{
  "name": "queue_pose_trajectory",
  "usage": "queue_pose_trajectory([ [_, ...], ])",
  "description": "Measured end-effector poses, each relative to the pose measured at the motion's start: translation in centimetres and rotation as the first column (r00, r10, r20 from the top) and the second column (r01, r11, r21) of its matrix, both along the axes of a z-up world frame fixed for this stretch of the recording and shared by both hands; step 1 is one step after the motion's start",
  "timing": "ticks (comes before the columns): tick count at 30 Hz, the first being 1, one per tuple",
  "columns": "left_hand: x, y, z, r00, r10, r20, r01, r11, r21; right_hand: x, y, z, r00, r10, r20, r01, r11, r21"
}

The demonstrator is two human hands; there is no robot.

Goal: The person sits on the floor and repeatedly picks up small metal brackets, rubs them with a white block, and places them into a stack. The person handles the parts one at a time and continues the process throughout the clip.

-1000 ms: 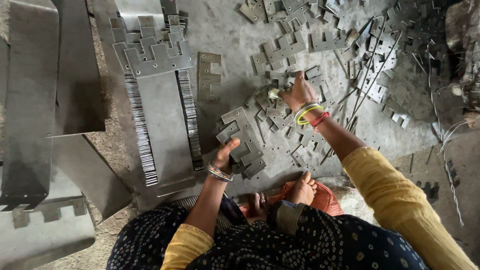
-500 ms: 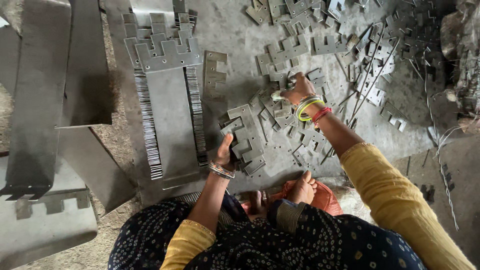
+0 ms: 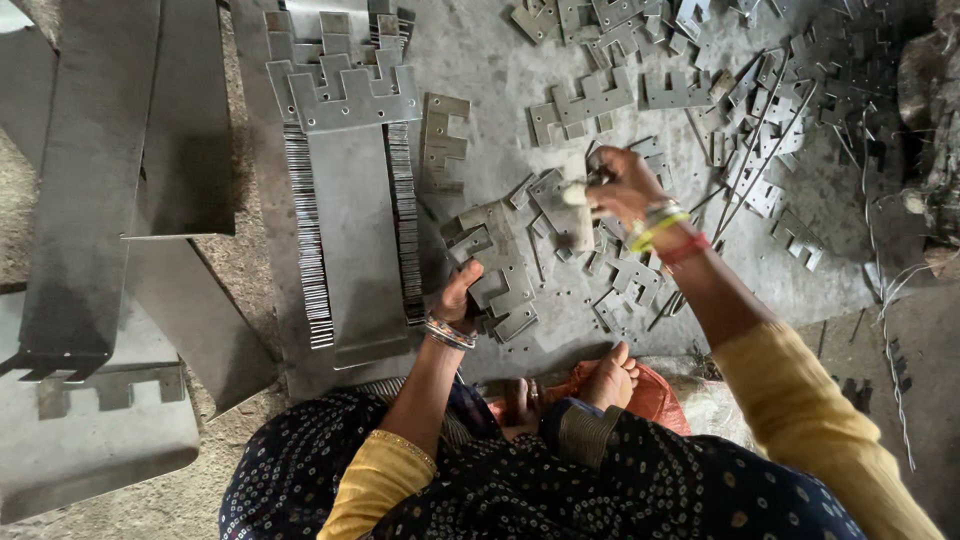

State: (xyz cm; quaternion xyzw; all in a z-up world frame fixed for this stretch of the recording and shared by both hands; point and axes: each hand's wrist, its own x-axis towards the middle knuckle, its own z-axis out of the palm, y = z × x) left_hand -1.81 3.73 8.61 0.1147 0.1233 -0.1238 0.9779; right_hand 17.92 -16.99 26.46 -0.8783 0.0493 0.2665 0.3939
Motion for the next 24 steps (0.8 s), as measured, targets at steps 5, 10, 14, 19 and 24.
queue_pose_trajectory([
  [5,-0.2,-0.4,-2.7,0.998,-0.049,-0.032,0.045,0.992,-0.116,-3.1,1.1,2.9,0.966,0.252,-0.062,-0.241,0.959,0.147],
  [10,-1.2,0.0,-4.3,0.988,-0.102,-0.113,0.077,0.975,-0.207,-6.4,2.6,-0.9,0.676,0.687,0.267,-0.221,0.535,-0.816],
  [14,-1.0,-0.2,-4.5,0.998,-0.046,-0.039,0.041,0.993,-0.108,-7.7,1.4,-3.0,0.58,0.753,0.311,-0.236,0.521,-0.821],
  [19,-0.7,-0.4,-4.1,0.993,-0.119,0.011,0.119,0.983,-0.139,-9.6,0.5,-1.5,0.355,0.707,0.611,-0.326,0.707,-0.628],
  [24,-0.7,-0.8,-4.5,0.995,-0.084,-0.057,0.075,0.987,-0.145,-7.2,-2.8,0.7,0.315,0.76,0.569,-0.336,0.65,-0.682],
])
